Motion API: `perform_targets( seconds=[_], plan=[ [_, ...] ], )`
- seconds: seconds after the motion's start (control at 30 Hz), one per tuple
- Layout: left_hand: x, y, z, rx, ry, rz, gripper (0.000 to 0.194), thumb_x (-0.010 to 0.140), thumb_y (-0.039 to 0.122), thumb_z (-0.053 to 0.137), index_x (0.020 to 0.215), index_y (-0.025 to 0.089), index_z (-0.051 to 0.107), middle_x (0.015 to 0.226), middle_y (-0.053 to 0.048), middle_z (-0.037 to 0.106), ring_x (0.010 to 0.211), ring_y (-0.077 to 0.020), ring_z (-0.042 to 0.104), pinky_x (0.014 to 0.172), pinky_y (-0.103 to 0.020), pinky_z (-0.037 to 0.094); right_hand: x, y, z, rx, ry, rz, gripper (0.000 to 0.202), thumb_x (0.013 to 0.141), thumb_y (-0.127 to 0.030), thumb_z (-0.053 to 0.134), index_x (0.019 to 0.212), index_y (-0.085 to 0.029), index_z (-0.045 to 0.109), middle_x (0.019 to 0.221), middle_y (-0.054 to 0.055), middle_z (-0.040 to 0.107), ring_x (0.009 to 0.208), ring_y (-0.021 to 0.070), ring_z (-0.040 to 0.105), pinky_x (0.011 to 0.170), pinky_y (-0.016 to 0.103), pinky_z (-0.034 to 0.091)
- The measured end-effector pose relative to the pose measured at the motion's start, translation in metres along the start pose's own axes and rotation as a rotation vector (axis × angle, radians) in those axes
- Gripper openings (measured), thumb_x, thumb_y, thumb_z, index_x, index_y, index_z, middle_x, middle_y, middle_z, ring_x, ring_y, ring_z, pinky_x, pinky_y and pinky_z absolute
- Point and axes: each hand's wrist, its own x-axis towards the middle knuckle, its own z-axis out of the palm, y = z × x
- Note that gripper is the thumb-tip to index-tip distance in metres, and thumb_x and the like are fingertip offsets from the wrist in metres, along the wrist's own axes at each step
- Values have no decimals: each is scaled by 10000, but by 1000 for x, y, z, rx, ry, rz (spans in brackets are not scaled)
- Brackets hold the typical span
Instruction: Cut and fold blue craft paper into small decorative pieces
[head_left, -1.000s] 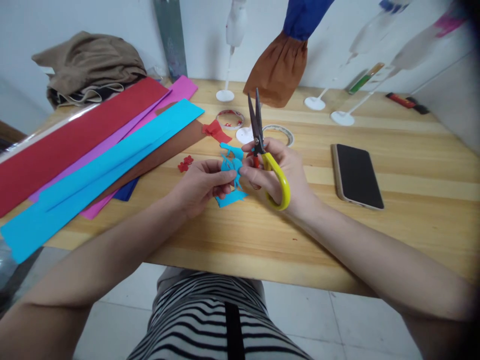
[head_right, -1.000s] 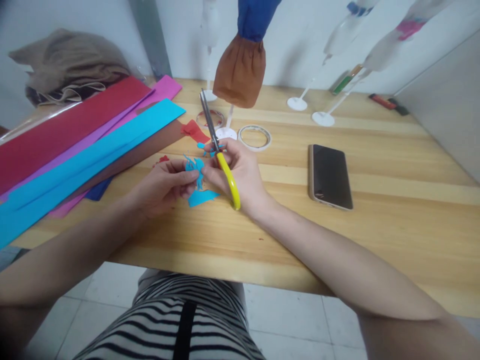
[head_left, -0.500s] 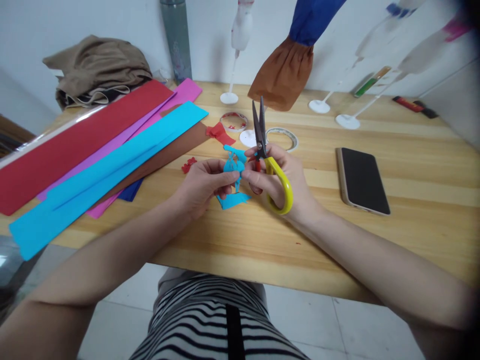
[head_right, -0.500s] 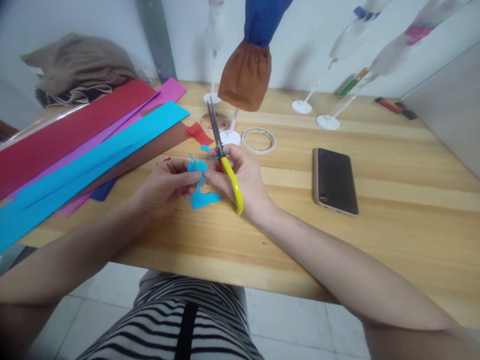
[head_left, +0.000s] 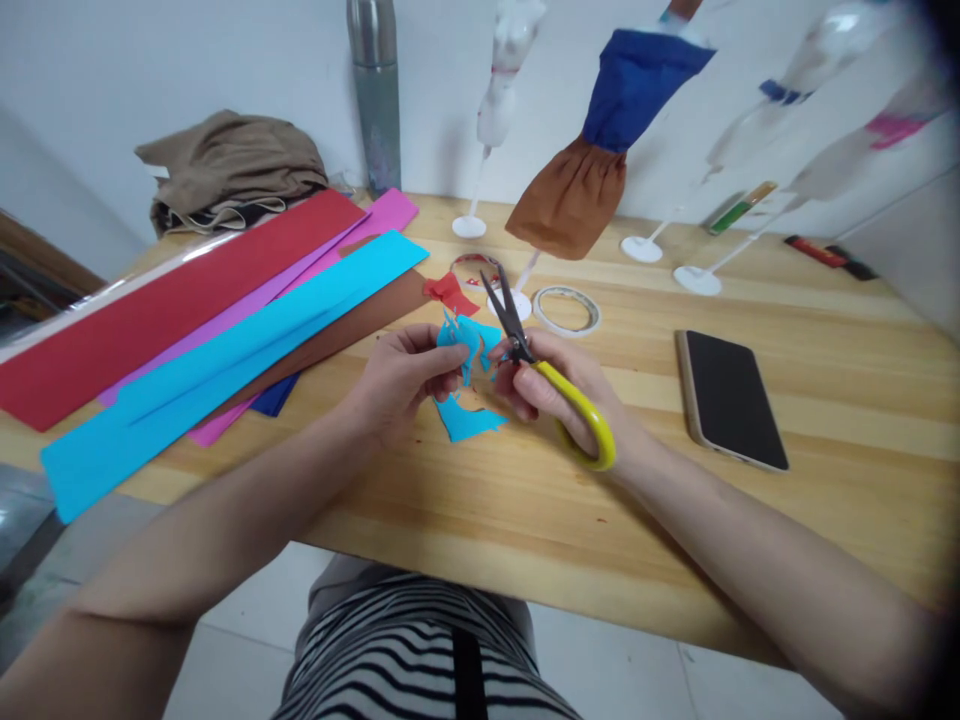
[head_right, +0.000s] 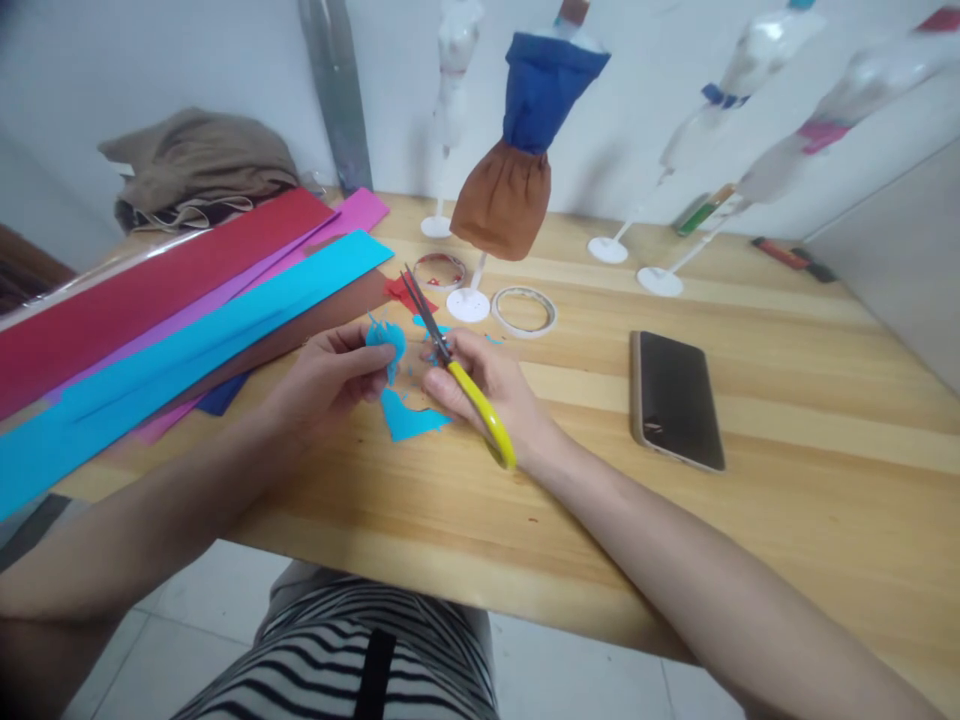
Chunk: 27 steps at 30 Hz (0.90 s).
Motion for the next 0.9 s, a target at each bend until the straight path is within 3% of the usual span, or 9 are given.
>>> perform_targets(
  seconds=[0.17,0.3,0.43,0.63,0.73,0.9],
  plan=[
    [3,-1,-5,-113,-15,10,311,654,300,993,746,155,733,626,21,659,525,-67,565,510,-184,439,0,20,3,-18,-21,-54,492,930,-745,726,1000,-263,657,761,-12,614,584,153,498,518,312,397],
    [1,1,-2,-185,13,-29,325,633,273,1001,735,161,713,625,35,642,525,-61,545,513,-184,441,0,30,4,-41,1,-146,417,904,-672,798,1064,-294,727,748,0,638,589,179,559,508,327,449],
    [-3,2,1,-193,16,-28,338,631,293,1000,736,165,706,621,34,639,523,-67,546,508,-192,440,-1,17,10,-67,22,-133,358,927,-631,788,1025,-291,733,710,-15,631,582,181,567,526,336,499],
    [-7,0,4,-109,-31,11,387,576,355,1019,661,172,689,550,41,609,475,-64,504,470,-199,411,3,-2,19,55,247,-80,467,713,-405,1010,1005,-315,657,853,1,743,760,224,700,712,395,627],
    [-7,-4,5,-44,-50,41,374,579,372,1014,645,171,705,545,32,619,471,-72,507,462,-209,405,3,-6,20,63,310,-98,424,744,-376,985,995,-322,648,846,-8,749,798,221,728,768,398,640],
    [-8,-7,4,42,-61,72,336,619,378,991,646,179,721,552,25,636,479,-83,517,489,-231,434,1,-13,21,29,389,-129,381,751,-375,961,962,-329,646,796,-23,721,748,215,709,720,396,622]
  ],
)
